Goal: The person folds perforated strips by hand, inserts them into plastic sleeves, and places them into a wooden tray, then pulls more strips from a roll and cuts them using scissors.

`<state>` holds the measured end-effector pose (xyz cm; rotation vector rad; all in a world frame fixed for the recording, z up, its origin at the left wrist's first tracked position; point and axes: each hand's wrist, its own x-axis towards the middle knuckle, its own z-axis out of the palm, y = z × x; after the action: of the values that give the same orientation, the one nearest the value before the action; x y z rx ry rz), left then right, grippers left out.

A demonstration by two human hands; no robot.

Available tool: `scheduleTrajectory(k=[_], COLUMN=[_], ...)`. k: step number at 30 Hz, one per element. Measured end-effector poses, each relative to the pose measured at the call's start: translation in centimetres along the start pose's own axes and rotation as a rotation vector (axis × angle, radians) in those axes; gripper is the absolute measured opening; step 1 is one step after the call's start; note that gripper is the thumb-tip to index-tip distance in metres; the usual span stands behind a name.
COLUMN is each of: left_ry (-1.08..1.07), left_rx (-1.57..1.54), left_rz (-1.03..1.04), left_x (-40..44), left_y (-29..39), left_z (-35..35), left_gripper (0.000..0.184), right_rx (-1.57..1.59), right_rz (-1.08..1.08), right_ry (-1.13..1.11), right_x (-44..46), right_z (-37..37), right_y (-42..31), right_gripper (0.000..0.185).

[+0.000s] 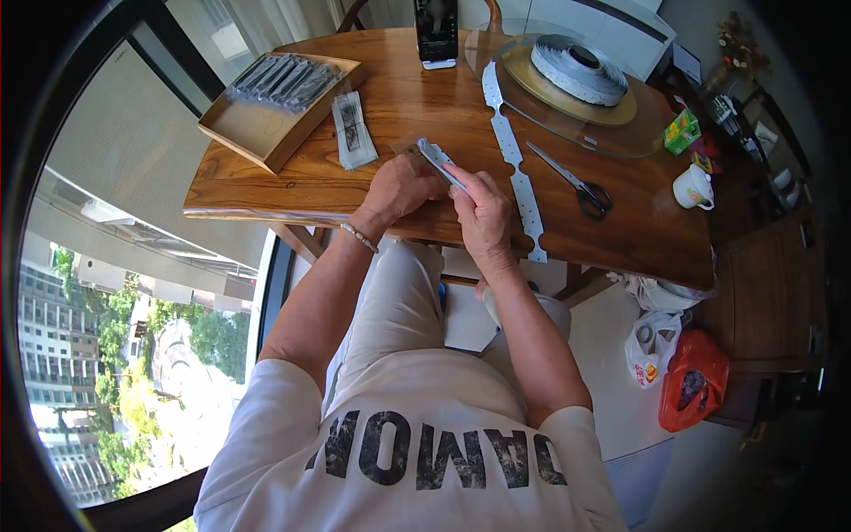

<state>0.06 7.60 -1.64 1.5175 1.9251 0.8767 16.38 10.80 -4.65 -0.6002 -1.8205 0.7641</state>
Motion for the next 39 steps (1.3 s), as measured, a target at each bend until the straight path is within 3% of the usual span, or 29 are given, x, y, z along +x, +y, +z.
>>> scheduleTrajectory(k=[12,15,20,39], left_ry=[0.272,0.294,0.429,0.448], left_rx=[0.329,0.393,0.471,0.512], left_rz=[0.092,0.111,0.227,0.263], left_x=[-2.4,-3.2,-4.3,-4.6], left_y=[1.4,2.0,2.5,3.0], left_z=[3.1,3.7,4.6,5.8], left_gripper=[0.020,0.017,0.012,0.008], right_rx=[0.089,0.340,0.469,0.566], right_rz=[0.154,0.399,0.456,0.545], right_ry=[-0.023,0.024,0.055,0.028], right_x=[-0.8,-1.1,-1.6,-1.3], right_z=[-1.5,-2.3,-2.9,-2.9], right_y=[-0.2,-1.0,-1.3,-1.7], right_gripper=[0.035,0.034,0.034,0.034])
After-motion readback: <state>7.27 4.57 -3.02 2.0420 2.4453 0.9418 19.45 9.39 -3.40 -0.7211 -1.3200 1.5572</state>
